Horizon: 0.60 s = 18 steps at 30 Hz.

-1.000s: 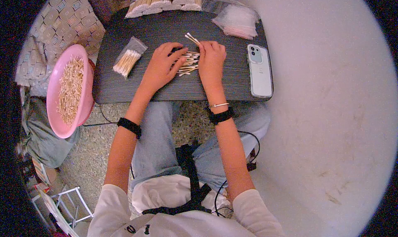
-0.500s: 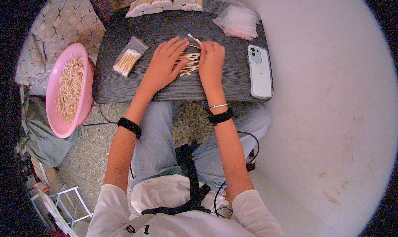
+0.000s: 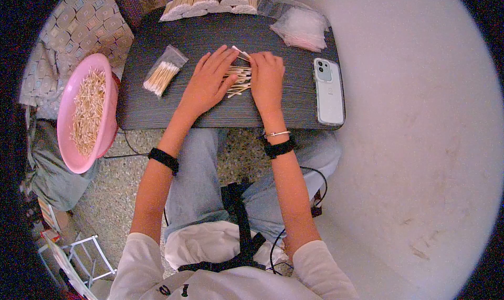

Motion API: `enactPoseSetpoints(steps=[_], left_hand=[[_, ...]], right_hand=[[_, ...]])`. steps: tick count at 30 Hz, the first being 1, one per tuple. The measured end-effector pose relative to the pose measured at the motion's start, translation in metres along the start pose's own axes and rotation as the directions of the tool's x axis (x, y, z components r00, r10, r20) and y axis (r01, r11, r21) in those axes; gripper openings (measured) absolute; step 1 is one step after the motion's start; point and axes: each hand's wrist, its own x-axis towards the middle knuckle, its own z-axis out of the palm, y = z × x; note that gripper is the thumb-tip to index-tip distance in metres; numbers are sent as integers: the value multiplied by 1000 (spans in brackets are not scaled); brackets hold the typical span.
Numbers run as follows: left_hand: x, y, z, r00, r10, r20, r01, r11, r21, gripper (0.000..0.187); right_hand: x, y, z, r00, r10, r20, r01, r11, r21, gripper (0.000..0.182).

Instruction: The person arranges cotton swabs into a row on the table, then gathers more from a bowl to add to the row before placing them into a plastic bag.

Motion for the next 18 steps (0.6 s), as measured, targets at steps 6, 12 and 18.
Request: enactPoseSetpoints(steps=[6, 12, 18], left_hand=[[-2, -1, 0, 996, -61, 62, 66, 994, -86, 44], [-1, -6, -1, 999, -36, 24, 37, 996, -84, 35], [3, -1, -5, 983, -140, -118, 119, 978, -169, 31]], right_hand=[[1, 0, -4, 992, 63, 112, -88, 967, 241, 17], [0, 4, 2, 999, 37, 31, -40, 995, 90, 16], [-1, 2, 3, 1000, 22, 20, -23, 997, 74, 15]])
